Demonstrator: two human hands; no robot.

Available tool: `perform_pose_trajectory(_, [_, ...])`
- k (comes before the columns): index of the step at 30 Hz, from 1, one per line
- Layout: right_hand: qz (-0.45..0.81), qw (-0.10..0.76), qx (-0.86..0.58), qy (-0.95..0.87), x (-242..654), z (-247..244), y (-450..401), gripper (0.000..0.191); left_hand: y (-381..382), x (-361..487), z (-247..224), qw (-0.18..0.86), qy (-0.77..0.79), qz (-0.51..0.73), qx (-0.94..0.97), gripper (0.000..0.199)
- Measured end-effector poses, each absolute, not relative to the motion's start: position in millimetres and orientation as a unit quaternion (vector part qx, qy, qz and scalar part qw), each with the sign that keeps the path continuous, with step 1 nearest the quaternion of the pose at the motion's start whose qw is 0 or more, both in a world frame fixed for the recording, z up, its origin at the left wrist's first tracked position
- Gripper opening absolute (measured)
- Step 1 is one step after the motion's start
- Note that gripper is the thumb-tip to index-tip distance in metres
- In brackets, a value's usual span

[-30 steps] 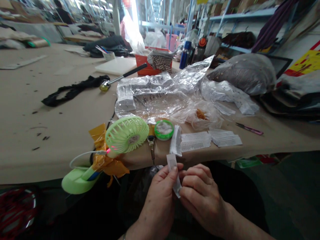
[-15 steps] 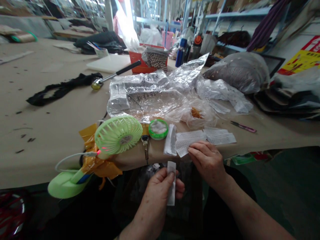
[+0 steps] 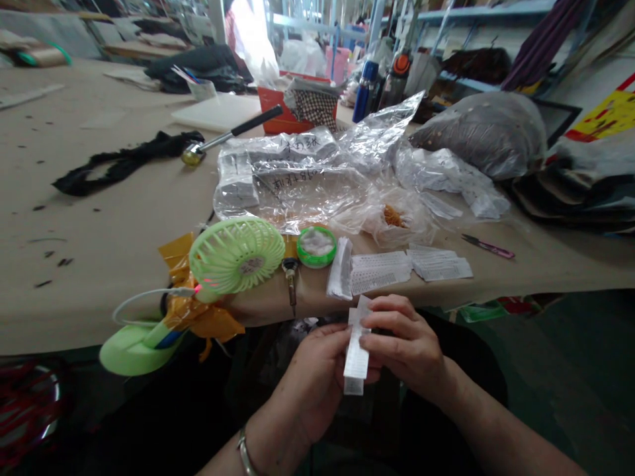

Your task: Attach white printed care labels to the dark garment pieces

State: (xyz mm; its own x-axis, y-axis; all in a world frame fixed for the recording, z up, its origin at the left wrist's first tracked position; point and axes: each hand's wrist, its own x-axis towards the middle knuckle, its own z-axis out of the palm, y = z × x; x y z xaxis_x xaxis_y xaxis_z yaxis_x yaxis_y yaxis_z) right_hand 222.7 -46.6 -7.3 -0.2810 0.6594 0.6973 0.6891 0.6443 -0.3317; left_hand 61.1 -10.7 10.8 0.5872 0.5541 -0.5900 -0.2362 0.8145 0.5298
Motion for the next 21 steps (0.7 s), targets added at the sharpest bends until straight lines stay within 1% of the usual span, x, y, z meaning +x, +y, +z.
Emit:
perform_pose_trajectory(4, [0.012, 0.402, -0.396, -0.826, 214, -12, -51, 0.014, -11, 60, 8, 0.889, 0.343, 0.258, 0.159, 0.011])
perform_pose_trajectory(8, [0.009, 0.396, -0.398, -0.827, 214, -16, -53, 0.018, -12, 59, 6, 0.900, 0.323, 0.244, 0.166, 0.014])
perform_pose_trajectory(14, [0.008, 0.389, -0.418, -0.821, 217, -10, -62, 0.008, -14, 63, 4, 0.881, 0.374, 0.225, 0.184, 0.019])
perform_pose_trajectory(17, [-0.023, 0.393, -0.471, -0.789, 241, -7, -66, 0.025, -14, 64, 4, 0.863, 0.419, 0.200, 0.198, 0.020])
perform_pose_trajectory(19, [-0.085, 0.384, -0.551, -0.736, 265, -9, -67, 0.035, -15, 65, 2, 0.856, 0.436, 0.188, 0.206, 0.020])
perform_pose_trajectory(21, [-0.165, 0.334, -0.637, -0.675, 289, -14, -68, 0.042, -17, 66, 0, 0.853, 0.442, 0.184, 0.209, 0.020])
